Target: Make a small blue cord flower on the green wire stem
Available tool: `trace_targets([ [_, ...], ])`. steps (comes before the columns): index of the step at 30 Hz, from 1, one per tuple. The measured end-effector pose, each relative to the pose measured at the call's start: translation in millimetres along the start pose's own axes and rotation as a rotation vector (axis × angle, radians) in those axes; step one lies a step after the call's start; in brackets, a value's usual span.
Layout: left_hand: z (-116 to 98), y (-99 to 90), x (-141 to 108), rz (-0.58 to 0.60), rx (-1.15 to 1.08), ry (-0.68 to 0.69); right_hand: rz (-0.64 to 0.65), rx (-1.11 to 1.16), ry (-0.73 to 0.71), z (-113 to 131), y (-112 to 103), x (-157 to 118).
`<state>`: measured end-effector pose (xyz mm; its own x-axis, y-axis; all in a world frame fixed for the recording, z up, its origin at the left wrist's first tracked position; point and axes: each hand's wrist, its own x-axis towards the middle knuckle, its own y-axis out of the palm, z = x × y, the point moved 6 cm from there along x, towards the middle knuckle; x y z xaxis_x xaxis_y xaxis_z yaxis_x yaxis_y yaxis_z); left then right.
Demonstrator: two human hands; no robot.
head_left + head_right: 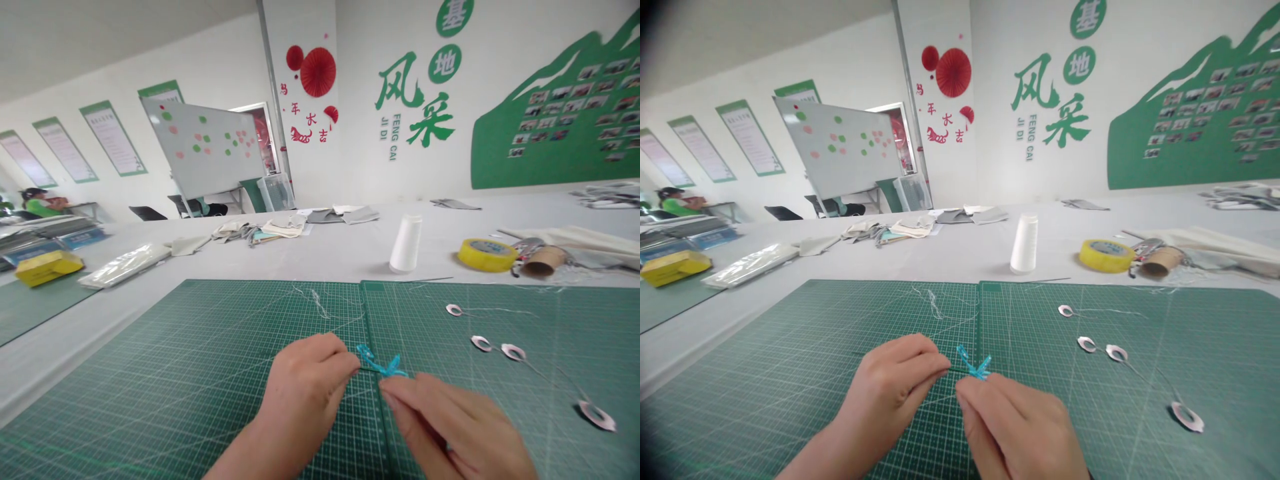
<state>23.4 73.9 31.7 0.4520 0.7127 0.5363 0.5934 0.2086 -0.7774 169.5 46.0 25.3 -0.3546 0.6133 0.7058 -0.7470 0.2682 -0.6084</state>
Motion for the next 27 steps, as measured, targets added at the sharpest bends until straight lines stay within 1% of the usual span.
trace_targets([
  [4,-6.4,-0.3,0.4,0.019,0.062,0.101,-0.03,-0.021,0.028,-8.4,-7.3,2.8],
  [10,-19.8,0.5,1.8,0.163,0.028,0.218,-0.062,0.104,0.19,-22.4,-13.4,7.3],
  [12,-24.4,-1.0,2.3,0.182,-0.007,0.256,-0.029,0.133,0.246,-28.8,-12.1,8.8],
  [15,-27.5,-3.6,3.2,0.188,-0.093,0.265,0.099,0.203,0.414,-47.4,-2.2,7.1],
  [18,-26.3,-5.3,4.3,0.188,-0.233,0.208,0.224,0.419,0.628,-67.8,14.0,-0.2],
  [20,-23.7,-6.2,5.3,0.18,-0.359,0.132,0.266,0.601,0.726,-75.1,24.8,-4.4],
  [23,-15.8,-6.1,6.8,0.156,-0.555,-0.047,0.317,0.792,0.802,-75.4,38.6,-8.0],
  [25,-9.0,-6.2,7.2,0.115,-0.642,-0.163,0.336,0.858,0.833,-71.5,45.1,-9.6],
  [27,-1.8,-7.0,7.5,0.058,-0.676,-0.248,0.347,0.893,0.852,-66.4,49.6,-10.9],
])
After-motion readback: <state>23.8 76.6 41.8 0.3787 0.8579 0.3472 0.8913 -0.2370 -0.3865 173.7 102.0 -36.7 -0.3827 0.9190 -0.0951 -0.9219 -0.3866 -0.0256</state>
